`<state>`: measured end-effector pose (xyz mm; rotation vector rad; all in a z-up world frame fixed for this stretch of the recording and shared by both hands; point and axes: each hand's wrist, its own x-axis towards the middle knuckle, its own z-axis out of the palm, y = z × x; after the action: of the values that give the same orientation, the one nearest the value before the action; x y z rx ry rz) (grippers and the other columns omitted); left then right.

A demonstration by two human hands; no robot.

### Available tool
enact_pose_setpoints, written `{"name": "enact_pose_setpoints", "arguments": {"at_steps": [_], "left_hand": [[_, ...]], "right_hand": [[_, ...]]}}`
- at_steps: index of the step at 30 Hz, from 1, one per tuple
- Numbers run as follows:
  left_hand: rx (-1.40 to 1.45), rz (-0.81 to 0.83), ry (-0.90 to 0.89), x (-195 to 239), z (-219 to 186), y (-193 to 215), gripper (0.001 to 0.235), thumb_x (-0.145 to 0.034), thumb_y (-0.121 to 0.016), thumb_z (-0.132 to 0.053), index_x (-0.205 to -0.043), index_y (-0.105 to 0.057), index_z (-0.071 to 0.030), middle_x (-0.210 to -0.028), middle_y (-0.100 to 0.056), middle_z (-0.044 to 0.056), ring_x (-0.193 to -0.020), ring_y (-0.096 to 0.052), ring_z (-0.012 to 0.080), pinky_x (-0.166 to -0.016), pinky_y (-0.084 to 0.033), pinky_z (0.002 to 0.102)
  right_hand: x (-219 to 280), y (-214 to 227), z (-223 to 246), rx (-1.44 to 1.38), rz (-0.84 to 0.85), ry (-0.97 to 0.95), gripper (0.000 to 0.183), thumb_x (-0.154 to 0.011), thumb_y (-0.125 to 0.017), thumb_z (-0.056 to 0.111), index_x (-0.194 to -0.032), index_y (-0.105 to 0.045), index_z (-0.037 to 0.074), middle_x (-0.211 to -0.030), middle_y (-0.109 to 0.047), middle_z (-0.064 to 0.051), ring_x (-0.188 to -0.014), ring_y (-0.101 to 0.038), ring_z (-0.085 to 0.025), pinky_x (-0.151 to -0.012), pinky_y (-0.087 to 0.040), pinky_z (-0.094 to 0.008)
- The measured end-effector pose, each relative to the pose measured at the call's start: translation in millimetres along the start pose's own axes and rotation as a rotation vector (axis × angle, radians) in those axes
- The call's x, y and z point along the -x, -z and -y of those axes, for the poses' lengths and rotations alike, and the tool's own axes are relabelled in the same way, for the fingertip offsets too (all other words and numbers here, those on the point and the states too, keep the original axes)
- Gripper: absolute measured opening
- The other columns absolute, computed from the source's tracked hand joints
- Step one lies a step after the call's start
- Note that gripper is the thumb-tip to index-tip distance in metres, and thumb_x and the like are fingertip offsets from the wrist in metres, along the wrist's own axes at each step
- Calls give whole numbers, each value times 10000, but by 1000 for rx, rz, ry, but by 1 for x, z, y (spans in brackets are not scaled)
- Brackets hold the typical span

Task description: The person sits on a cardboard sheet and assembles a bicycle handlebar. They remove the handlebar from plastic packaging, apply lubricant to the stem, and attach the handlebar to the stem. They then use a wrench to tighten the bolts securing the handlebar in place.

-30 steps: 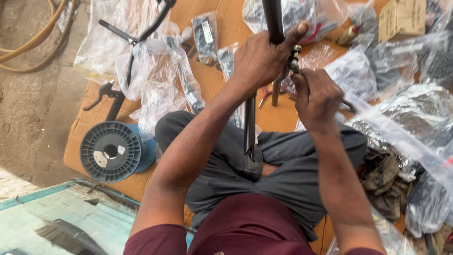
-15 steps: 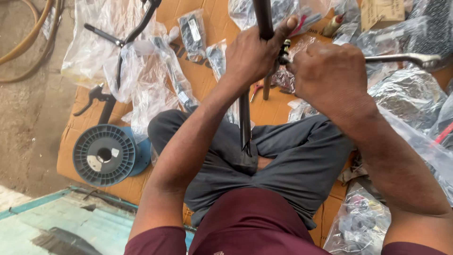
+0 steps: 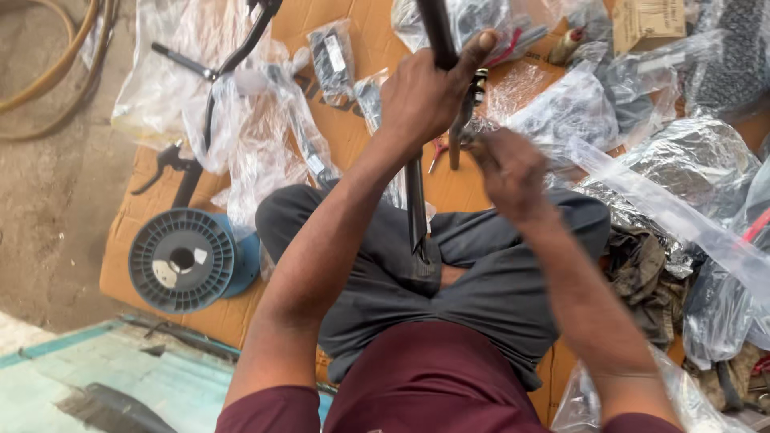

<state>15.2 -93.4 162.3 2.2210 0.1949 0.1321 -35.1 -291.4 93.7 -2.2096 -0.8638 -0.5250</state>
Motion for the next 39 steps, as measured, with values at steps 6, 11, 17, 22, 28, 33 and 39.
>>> {"name": "enact_pose_setpoints", "arguments": {"at_steps": [6, 11, 17, 22, 28, 33, 39], "left_hand": [[-9, 56, 42, 5, -8, -7, 846, -793, -361, -884, -685, -751, -141, -626, -723, 82, -713, -761, 319, -667, -551, 482], [14, 29, 55, 10, -7, -7, 857, -792, -367, -889, -652, -757, -139, -615, -733, 64, -714, -763, 313, -667, -548, 480], [-29, 94, -7, 14, -12, -11, 847, -827, -362, -869, -729, -750, -122, -648, -710, 104, -731, -745, 362, -690, -544, 509], [-9, 15, 52, 3, 1, 3, 823, -816, -409, -857, -737, -760, -117, -636, -712, 110, -718, -740, 362, -671, -534, 513], [-7, 37, 48, -1, -2, -7, 838, -824, -391, -863, -707, -761, -120, -635, -723, 99, -709, -742, 332, -663, -537, 489], [12, 25, 14, 5, -5, -4, 847, -795, -369, -886, -704, -764, -143, -638, -737, 77, -682, -764, 297, -638, -552, 465], [-36, 119, 36, 8, -6, -16, 835, -817, -375, -865, -680, -744, -128, -639, -736, 75, -657, -773, 265, -618, -559, 448]], "right_hand": [[-56, 67, 0, 645, 275, 217, 314, -971, -773, 333, -798, -674, 90, -714, -636, -70, -627, -627, -223, -589, -444, -381], [-30, 10, -3, 363, 32, -21, 295, -1105, -743, 269, -922, -685, 46, -789, -624, -95, -663, -574, -233, -598, -402, -394], [43, -76, 7, -734, -407, -541, 367, -1158, -570, 351, -991, -667, 39, -776, -598, -24, -687, -509, -145, -668, -419, -266], [7, -13, -12, -31, -36, 1, 289, -1149, -639, 264, -1010, -725, 25, -870, -647, -109, -756, -613, -230, -731, -452, -363], [-38, 51, -24, 669, 288, 132, 323, -1025, -773, 337, -844, -679, 87, -733, -611, -48, -640, -582, -190, -587, -417, -374], [-18, -27, -6, -44, -216, -172, 316, -1179, -571, 269, -990, -673, 38, -856, -643, -97, -822, -596, -241, -754, -464, -360], [21, -61, -2, -555, -363, -323, 386, -1157, -611, 276, -863, -568, 29, -749, -499, -85, -691, -470, -185, -654, -389, -312]]}}
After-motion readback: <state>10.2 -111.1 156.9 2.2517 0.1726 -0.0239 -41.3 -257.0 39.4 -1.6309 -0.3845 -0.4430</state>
